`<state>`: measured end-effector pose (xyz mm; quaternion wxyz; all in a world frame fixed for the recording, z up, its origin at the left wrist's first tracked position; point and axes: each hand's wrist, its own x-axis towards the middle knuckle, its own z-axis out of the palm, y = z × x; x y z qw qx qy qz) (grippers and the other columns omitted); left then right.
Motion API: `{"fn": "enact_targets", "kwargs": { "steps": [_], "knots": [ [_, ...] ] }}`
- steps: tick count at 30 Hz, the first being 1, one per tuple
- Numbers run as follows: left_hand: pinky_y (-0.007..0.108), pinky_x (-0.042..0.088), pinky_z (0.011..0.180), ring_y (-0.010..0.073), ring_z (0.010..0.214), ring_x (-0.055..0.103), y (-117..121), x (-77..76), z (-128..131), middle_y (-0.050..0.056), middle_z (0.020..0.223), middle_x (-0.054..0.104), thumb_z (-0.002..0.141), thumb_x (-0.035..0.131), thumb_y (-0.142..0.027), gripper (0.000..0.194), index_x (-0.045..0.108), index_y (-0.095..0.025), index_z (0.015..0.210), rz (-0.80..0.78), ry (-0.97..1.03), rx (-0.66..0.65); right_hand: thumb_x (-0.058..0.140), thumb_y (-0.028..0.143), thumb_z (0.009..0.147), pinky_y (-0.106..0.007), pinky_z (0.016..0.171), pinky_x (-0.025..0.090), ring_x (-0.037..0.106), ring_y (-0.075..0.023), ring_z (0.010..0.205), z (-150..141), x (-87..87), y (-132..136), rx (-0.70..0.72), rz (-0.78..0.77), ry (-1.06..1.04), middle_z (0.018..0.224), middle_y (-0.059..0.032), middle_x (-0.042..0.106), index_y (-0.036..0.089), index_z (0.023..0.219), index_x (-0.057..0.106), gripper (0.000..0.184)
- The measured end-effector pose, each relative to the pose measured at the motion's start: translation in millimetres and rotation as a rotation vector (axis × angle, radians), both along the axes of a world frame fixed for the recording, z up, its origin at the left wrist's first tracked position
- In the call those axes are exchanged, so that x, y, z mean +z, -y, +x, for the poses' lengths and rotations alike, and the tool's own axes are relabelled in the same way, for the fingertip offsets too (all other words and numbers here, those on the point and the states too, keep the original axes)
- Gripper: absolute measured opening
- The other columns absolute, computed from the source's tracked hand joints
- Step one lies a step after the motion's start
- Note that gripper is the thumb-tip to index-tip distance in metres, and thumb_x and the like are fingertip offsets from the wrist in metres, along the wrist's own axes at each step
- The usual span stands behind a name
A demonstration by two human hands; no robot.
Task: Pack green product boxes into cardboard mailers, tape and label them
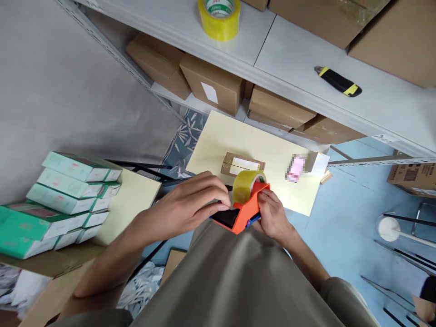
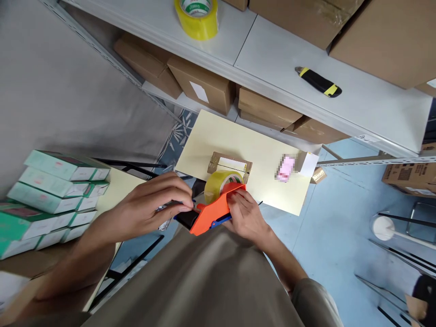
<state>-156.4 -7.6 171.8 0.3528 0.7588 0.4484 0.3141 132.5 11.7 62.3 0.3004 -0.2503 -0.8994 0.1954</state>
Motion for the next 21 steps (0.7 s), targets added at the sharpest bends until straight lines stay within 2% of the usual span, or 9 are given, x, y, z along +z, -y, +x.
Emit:
{"fn": "enact_targets", "kwargs": {
  "steps": [7,11,16,19,21],
  "knots": [
    [0.035,0.061,0.084,0.0195,0.085,0.072,32.2,-7.5,1.6,0.005,0.096,0.077,0.106,0.065,-0.019,0.012,0.072,-0.028,0.108,0.102,0.039,0.123,0.055,0.026,0.104,-0.05,0.087,0.06,0.071,-0.0308,0.09,1.8,-8.8,10.1,-0.087,-0.017,-0.016,0.098,-0.0091,0.073,0.025,0.13,0.057,0.026],
    [0.036,0.061,0.084,0.0198,0.086,0.072,35.2,-11.1,1.1,0.004,0.096,0.077,0.104,0.07,-0.02,0.01,0.072,-0.028,0.109,0.13,0.028,0.147,0.056,0.025,0.104,-0.048,0.084,0.06,0.07,-0.0302,0.088,3.7,-5.6,7.1,-0.05,0.002,0.002,0.095,-0.0086,0.073,0.024,0.127,0.057,0.023],
    [0.037,0.062,0.081,0.0194,0.082,0.073,35.3,-12.2,1.2,0.001,0.093,0.077,0.098,0.081,-0.023,0.017,0.075,-0.033,0.111,0.164,0.076,0.261,0.062,0.04,0.106,-0.048,0.086,0.059,0.071,-0.0312,0.086,2.8,-0.2,6.6,0.023,-0.03,0.019,0.095,-0.0093,0.074,0.024,0.131,0.058,0.03],
    [0.036,0.061,0.079,0.0187,0.079,0.072,37.3,-24.4,3.3,-0.001,0.087,0.077,0.098,0.079,-0.023,0.01,0.076,-0.032,0.101,0.088,0.13,0.359,0.063,0.055,0.107,-0.046,0.085,0.06,0.073,-0.0322,0.088,0.5,0.7,4.3,0.053,-0.101,0.044,0.096,-0.0104,0.076,0.022,0.136,0.058,0.044],
    [0.034,0.06,0.077,0.0183,0.079,0.072,35.8,-44.5,0.9,0.0,0.085,0.077,0.098,0.079,-0.027,0.007,0.075,-0.028,0.092,-0.049,0.187,0.467,0.062,0.062,0.107,-0.043,0.079,0.06,0.074,-0.0316,0.085,2.7,-0.7,-2.4,0.04,-0.198,0.145,0.095,-0.0105,0.077,0.022,0.137,0.058,0.05]
  ]
}}
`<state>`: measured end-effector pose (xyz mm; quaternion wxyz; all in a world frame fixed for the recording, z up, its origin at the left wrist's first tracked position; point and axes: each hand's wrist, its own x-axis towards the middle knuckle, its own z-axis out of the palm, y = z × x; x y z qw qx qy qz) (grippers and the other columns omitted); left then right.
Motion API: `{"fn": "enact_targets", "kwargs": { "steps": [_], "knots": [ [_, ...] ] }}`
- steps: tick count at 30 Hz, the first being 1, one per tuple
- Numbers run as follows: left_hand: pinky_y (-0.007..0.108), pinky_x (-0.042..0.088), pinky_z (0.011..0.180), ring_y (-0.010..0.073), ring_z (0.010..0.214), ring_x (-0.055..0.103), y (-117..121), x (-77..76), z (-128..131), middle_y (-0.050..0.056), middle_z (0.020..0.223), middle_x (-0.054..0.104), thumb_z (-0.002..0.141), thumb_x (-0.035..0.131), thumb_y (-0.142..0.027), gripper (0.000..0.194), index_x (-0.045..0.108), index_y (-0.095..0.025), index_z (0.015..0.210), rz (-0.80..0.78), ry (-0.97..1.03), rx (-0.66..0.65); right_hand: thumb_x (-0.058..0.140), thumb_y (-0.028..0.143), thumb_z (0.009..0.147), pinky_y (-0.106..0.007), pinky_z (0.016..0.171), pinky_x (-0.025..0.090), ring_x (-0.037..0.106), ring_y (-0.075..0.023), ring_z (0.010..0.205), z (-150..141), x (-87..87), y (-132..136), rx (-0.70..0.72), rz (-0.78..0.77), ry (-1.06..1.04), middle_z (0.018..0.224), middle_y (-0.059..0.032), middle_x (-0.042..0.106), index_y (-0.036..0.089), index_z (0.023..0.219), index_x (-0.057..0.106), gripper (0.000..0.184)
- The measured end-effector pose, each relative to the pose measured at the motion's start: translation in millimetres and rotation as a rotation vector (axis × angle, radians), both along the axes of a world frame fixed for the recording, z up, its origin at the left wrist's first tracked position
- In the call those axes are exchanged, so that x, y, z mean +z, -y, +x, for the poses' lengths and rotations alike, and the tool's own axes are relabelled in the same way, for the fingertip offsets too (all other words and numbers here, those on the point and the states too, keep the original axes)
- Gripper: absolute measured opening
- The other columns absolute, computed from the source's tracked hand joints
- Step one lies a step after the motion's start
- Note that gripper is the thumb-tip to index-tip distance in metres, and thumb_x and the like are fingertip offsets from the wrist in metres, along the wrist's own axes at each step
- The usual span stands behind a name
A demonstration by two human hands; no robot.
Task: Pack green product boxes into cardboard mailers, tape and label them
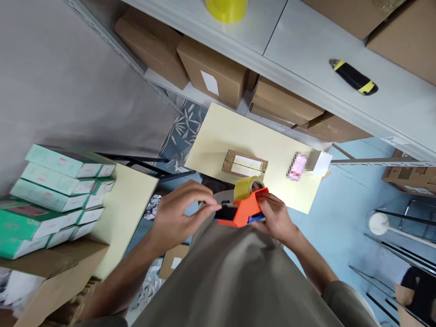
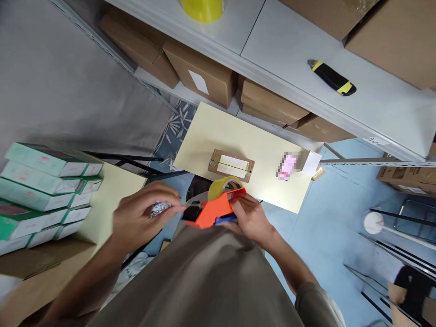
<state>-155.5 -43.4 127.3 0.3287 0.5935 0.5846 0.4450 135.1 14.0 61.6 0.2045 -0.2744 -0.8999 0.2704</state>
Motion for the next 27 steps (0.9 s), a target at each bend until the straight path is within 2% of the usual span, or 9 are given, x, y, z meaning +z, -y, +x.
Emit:
{"fn": "enact_targets", "kwargs": {
  "steps": [2,5,8,11,15,20,24,27],
  "knots": [
    [0.033,0.059,0.076,0.0183,0.079,0.072,-6.6,-30.6,-8.2,0.001,0.085,0.077,0.097,0.08,-0.034,0.014,0.075,-0.025,0.087,-0.158,0.119,0.161,0.059,0.067,0.107,-0.039,0.069,0.057,0.074,-0.0297,0.077,6.2,-2.7,-12.9,-0.018,-0.122,0.174,0.092,-0.0096,0.078,0.022,0.136,0.06,0.054],
    [0.031,0.057,0.075,0.0178,0.076,0.069,-27.9,-89.0,-26.3,0.003,0.083,0.076,0.085,0.089,-0.044,0.026,0.077,-0.021,0.087,-0.343,0.345,0.422,0.054,0.071,0.108,-0.035,0.062,0.05,0.073,-0.0281,0.068,17.1,-7.2,-43.9,-0.054,-0.311,0.441,0.086,-0.0081,0.078,0.021,0.138,0.063,0.059],
    [0.029,0.053,0.069,0.0136,0.067,0.061,-55.6,-145.7,-35.8,0.002,0.073,0.07,0.065,0.099,-0.049,0.043,0.075,-0.018,0.08,-0.485,0.611,0.506,0.053,0.073,0.108,-0.034,0.064,0.045,0.071,-0.0274,0.067,18.1,-11.2,-81.9,-0.083,-0.45,0.608,0.082,-0.0068,0.077,0.021,0.133,0.068,0.06],
    [0.026,0.051,0.07,0.0106,0.066,0.058,-76.9,-186.8,-32.3,0.001,0.071,0.067,0.057,0.102,-0.048,0.047,0.073,-0.017,0.076,-0.553,0.801,0.556,0.052,0.078,0.106,-0.034,0.064,0.042,0.069,-0.0254,0.068,7.5,-18.3,-117.1,-0.07,-0.538,0.66,0.081,-0.0066,0.076,0.021,0.115,0.072,0.06],
    [0.026,0.049,0.069,0.0094,0.065,0.056,-87.0,-222.2,-26.0,-0.001,0.067,0.065,0.058,0.102,-0.045,0.045,0.072,-0.016,0.075,-0.622,0.857,0.578,0.051,0.083,0.102,-0.032,0.067,0.044,0.07,-0.0228,0.076,-8.8,-38.0,-148.4,-0.013,-0.703,0.675,0.088,-0.0068,0.077,0.021,0.103,0.071,0.065],
    [0.026,0.047,0.068,0.0094,0.064,0.054,-85.8,-263.2,-30.2,-0.002,0.065,0.063,0.059,0.101,-0.048,0.046,0.074,-0.015,0.077,-0.653,0.834,0.576,0.059,0.084,0.095,-0.032,0.066,0.046,0.07,-0.0211,0.076,-17.4,-63.9,-162.3,-0.044,-0.802,0.724,0.088,-0.0086,0.076,0.019,0.096,0.069,0.066],
    [0.025,0.046,0.065,0.0106,0.065,0.056,-85.9,-295.3,-33.9,-0.001,0.069,0.067,0.056,0.1,-0.053,0.05,0.076,-0.016,0.079,-0.68,0.785,0.568,0.059,0.082,0.096,-0.031,0.064,0.046,0.068,-0.0202,0.074,-21.6,-70.1,-164.7,-0.048,-0.835,0.762,0.086,-0.0084,0.076,0.018,0.1,0.07,0.065],
    [0.024,0.045,0.062,0.0113,0.066,0.056,-88.4,-315.9,-23.2,0.0,0.071,0.067,0.057,0.1,-0.054,0.051,0.077,-0.016,0.082,-0.742,0.739,0.554,0.06,0.08,0.096,-0.03,0.064,0.044,0.067,-0.02,0.074,-26.3,-69.7,-166.0,-0.032,-0.843,0.774,0.085,-0.0079,0.075,0.018,0.103,0.072,0.064]
  ]
}}
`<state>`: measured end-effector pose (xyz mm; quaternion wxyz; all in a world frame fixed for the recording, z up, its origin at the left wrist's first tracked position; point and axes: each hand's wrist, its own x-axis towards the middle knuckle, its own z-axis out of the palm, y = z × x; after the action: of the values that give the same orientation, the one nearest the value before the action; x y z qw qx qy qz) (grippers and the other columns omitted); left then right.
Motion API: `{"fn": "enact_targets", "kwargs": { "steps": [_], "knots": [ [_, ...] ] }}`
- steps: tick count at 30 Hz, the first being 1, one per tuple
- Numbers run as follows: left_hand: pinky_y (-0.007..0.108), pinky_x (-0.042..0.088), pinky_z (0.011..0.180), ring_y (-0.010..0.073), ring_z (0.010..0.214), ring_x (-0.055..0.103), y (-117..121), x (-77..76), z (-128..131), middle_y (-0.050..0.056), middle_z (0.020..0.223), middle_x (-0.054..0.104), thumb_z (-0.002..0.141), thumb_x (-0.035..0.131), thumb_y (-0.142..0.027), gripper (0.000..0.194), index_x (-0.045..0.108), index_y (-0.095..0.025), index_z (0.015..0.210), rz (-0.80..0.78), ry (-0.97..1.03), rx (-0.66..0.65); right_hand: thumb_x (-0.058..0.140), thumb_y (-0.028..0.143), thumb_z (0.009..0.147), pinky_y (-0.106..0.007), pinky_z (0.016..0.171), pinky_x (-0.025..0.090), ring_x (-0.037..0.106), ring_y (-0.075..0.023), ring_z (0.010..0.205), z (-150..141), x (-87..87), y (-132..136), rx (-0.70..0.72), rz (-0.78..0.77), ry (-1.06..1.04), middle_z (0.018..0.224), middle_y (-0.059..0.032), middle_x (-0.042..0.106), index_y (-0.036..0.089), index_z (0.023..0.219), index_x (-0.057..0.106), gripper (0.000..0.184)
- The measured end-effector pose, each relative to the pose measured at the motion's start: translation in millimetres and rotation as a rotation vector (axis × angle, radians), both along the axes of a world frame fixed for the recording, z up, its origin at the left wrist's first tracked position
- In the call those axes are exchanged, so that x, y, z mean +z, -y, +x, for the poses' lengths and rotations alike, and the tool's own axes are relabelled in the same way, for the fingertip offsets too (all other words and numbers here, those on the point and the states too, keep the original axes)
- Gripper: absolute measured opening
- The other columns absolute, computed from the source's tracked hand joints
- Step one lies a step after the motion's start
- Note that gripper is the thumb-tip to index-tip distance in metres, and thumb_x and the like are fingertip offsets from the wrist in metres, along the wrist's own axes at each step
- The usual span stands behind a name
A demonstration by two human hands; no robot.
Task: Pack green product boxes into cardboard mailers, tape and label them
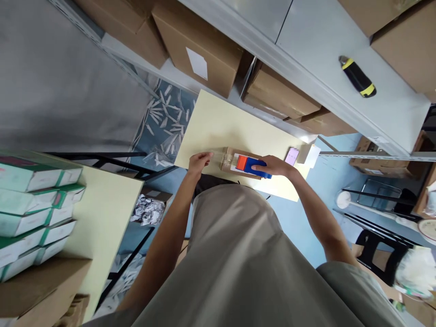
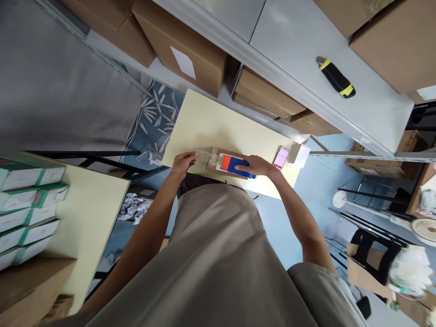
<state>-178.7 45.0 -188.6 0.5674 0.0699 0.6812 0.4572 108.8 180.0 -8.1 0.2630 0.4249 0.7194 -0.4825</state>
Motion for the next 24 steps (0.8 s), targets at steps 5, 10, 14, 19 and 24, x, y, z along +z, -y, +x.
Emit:
{"fn": "enact_targets", "kwargs": {
  "steps": [5,10,14,19,24],
  "knots": [
    [0.026,0.047,0.062,0.0138,0.067,0.059,1.7,-21.4,39.0,0.004,0.08,0.071,0.075,0.091,-0.061,0.057,0.079,-0.015,0.106,-0.018,0.011,-0.067,0.06,0.079,0.098,-0.031,0.064,0.042,0.065,-0.0198,0.074,-5.4,0.8,-0.5,0.021,0.022,0.025,0.086,-0.009,0.075,0.017,0.101,0.073,0.064],
    [0.038,0.06,0.089,0.025,0.106,0.074,1.1,-14.2,49.1,0.016,0.13,0.076,0.095,0.073,-0.067,0.078,0.059,-0.021,0.157,0.184,-0.301,-0.17,0.061,0.079,0.098,-0.03,0.066,0.041,0.067,-0.0203,0.077,-3.9,-1.9,-0.1,0.049,0.025,0.016,0.088,-0.0092,0.077,0.017,0.1,0.074,0.064],
    [0.046,0.043,0.126,0.0286,0.15,0.056,-20.2,7.3,56.1,0.015,0.158,0.063,0.112,0.046,-0.064,0.058,0.069,-0.024,0.147,0.539,-0.622,-0.37,0.06,0.079,0.098,-0.032,0.065,0.04,0.068,-0.0223,0.074,-3.8,-5.4,-0.7,0.061,0.024,0.011,0.085,-0.0103,0.076,0.015,0.1,0.076,0.066],
    [0.049,0.048,0.122,0.0292,0.132,0.067,-34.9,18.6,70.7,0.015,0.129,0.077,0.113,0.045,-0.056,0.049,0.079,-0.022,0.116,0.547,-0.73,-0.503,0.066,0.076,0.097,-0.034,0.069,0.044,0.071,-0.0248,0.078,-8.0,-6.0,0.5,0.061,0.016,-0.008,0.094,-0.0124,0.079,0.016,0.109,0.079,0.062],
    [0.044,0.052,0.114,0.0271,0.12,0.071,-31.7,17.0,70.0,0.014,0.121,0.078,0.112,0.046,-0.048,0.041,0.076,-0.021,0.114,0.526,-0.767,-0.542,0.069,0.078,0.095,-0.033,0.07,0.049,0.074,-0.0258,0.079,34.6,13.5,-3.9,-0.011,-0.061,0.047,0.086,-0.0121,0.079,0.014,0.103,0.08,0.065]
  ]
}}
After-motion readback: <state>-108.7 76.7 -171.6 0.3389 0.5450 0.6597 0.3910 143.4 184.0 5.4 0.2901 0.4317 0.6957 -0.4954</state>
